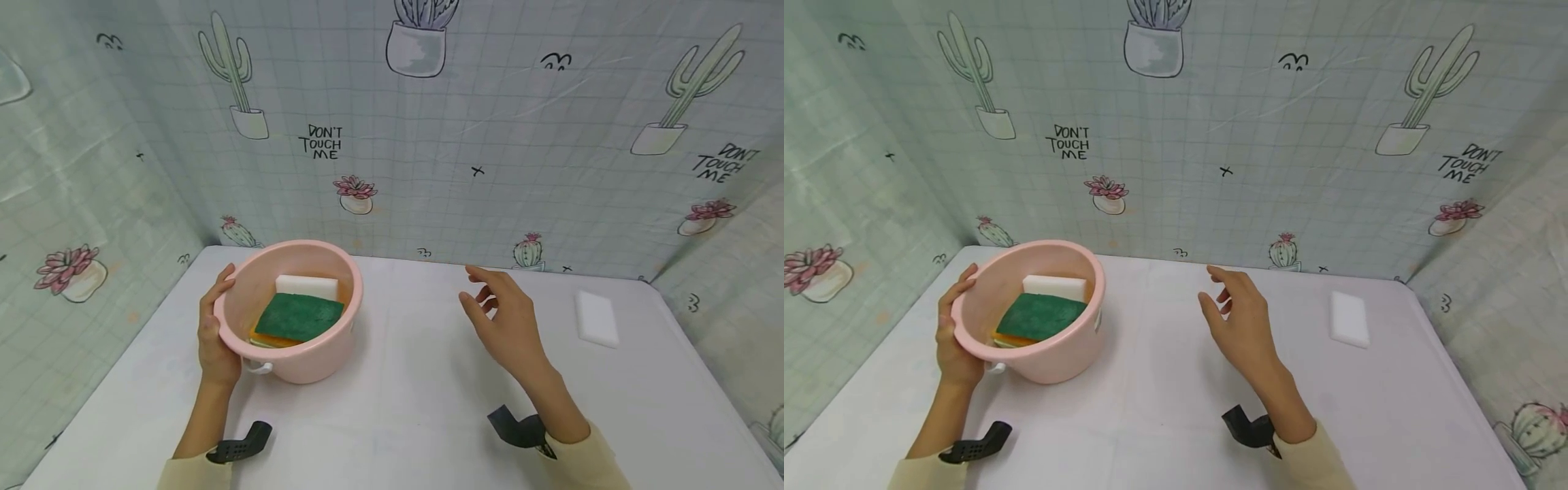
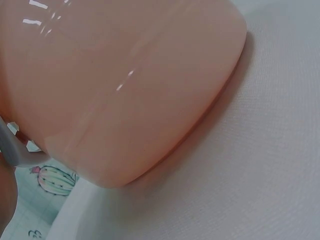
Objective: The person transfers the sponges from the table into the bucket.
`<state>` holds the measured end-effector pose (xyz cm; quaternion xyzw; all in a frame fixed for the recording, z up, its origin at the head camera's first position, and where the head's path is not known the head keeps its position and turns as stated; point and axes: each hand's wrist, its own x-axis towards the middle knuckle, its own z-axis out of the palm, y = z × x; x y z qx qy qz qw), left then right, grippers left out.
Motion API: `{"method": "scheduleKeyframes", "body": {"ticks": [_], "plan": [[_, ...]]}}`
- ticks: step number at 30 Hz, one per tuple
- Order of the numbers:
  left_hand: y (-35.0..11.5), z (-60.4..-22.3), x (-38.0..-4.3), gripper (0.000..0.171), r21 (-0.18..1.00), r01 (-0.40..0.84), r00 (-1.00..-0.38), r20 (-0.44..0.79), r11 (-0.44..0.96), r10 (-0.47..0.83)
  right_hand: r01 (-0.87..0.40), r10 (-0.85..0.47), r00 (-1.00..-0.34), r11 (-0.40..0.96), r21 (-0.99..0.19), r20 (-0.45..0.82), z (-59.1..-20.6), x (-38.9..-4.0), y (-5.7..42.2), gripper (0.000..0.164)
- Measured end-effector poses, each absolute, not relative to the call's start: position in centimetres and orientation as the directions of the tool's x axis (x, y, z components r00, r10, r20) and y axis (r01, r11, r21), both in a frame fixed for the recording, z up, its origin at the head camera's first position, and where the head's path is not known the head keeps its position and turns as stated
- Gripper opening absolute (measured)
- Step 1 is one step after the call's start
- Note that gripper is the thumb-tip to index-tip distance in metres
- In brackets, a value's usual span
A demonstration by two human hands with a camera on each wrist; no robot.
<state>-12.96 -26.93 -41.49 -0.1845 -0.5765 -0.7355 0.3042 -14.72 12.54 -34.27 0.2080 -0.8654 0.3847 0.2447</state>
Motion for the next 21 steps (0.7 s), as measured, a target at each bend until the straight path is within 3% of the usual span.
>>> {"method": "scheduleKeyframes", "body": {"ticks": [21], "plan": [[-26.9,-41.5,-13.0,0.053,0.741,0.651,-0.755,0.61,-0.166,-0.239,-0.306,0.032,-0.853,0.777,-0.55,0.521,-38.0,-14.1,21.3,0.041]]}}
